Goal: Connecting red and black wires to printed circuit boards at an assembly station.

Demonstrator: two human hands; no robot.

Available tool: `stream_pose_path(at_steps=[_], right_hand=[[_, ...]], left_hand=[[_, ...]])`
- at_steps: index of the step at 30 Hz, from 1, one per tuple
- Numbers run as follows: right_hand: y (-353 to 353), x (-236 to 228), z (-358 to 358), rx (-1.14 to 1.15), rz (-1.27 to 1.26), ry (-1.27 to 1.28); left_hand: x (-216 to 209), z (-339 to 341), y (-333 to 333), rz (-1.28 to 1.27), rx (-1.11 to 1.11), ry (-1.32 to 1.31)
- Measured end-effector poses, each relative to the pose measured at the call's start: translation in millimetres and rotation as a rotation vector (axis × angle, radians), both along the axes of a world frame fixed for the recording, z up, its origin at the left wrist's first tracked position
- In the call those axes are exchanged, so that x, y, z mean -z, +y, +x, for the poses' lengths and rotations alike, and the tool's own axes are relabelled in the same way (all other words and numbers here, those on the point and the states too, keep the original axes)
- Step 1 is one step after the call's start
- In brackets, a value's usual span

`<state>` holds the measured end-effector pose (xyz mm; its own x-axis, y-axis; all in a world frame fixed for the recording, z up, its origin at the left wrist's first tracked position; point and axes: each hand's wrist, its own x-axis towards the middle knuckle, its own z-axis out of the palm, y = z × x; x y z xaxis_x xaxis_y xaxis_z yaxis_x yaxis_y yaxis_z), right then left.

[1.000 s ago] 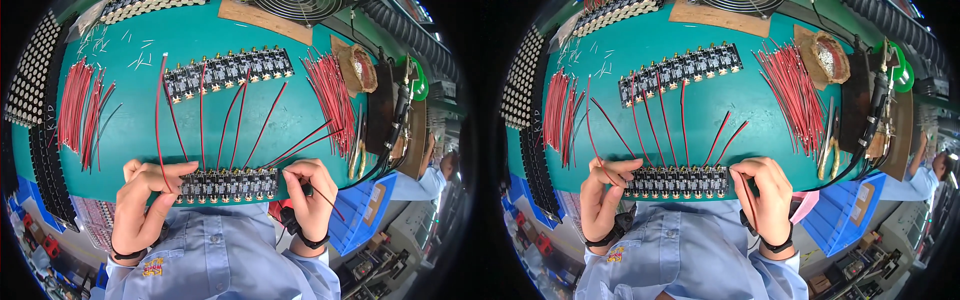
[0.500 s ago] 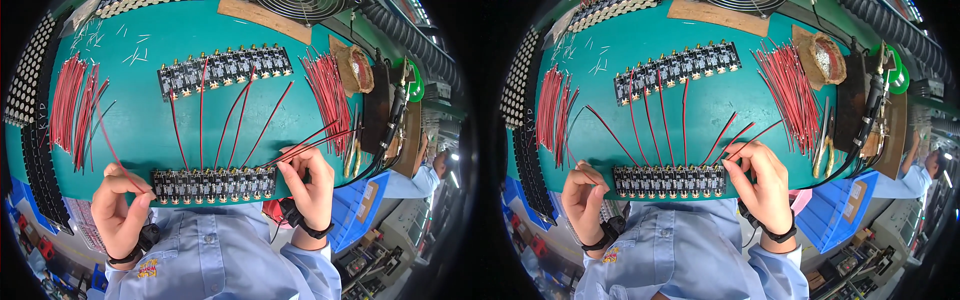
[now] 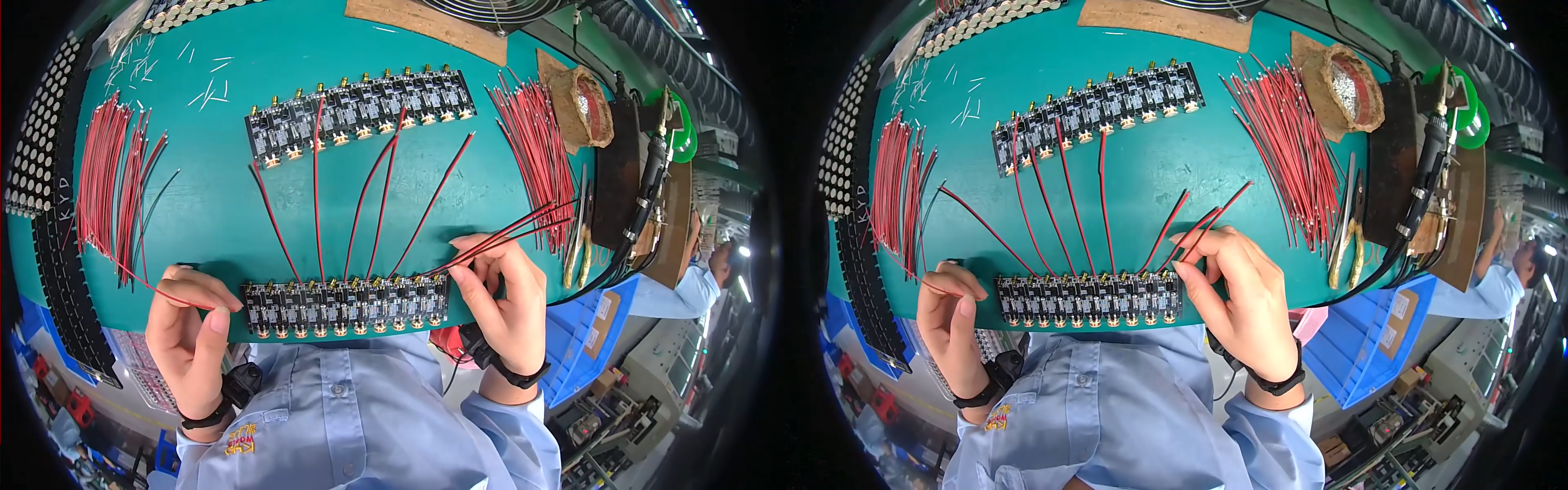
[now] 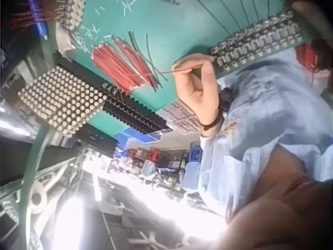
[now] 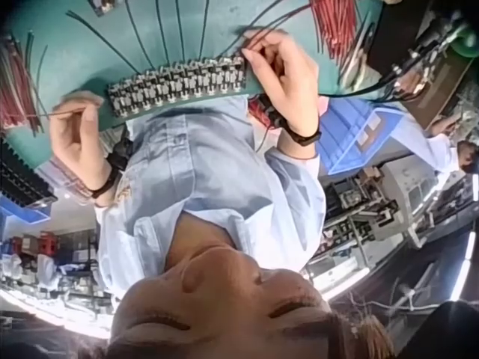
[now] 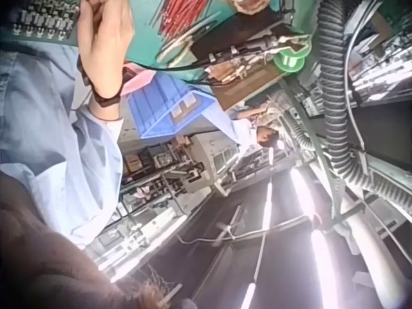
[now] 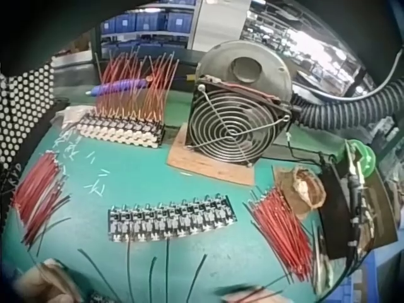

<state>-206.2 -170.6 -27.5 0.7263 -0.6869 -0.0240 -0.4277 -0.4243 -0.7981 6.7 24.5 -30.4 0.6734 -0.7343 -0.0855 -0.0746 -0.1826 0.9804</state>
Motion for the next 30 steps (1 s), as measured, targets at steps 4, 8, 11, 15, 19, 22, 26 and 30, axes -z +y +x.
stream_pose_path(at_steps=[4,8,11,15,19,22,26,30], right_hand=[[-1.2,-0.1,3.1,-0.008,-0.015,-0.056],[-3.5,-3.4,4.7,-0.028,-0.009,-0.015],[-8.4,-7.2,4.4,-0.119,-0.026,0.034],[-8.6,-4.3,4.4,-0.121,-0.031,0.020],[-8.5,-2.1,3.5,-0.134,-0.068,-0.001],[-7.5,-2.6,3.5,-0.126,-0.065,-0.005],[-7.2,-0.5,0.7,-0.122,-0.093,-0.027],[-4.5,3.8,1.9,-0.120,-0.166,-0.091]], left_hand=[[1.2,1.6,-0.6,-0.003,0.027,-0.019],[0.6,-0.2,-1.9,-0.020,0.018,0.009],[2.1,0.6,-4.0,-0.046,0.016,-0.003],[4.2,-1.2,-2.7,-0.073,-0.001,0.004],[5.2,-0.5,-0.9,-0.074,0.005,-0.001],[4.8,-1.5,-2.2,-0.070,0.006,-0.012],[5.7,-2.9,-3.7,-0.064,-0.005,-0.037],[8.1,-2.3,-1.3,-0.070,-0.015,-0.047]])
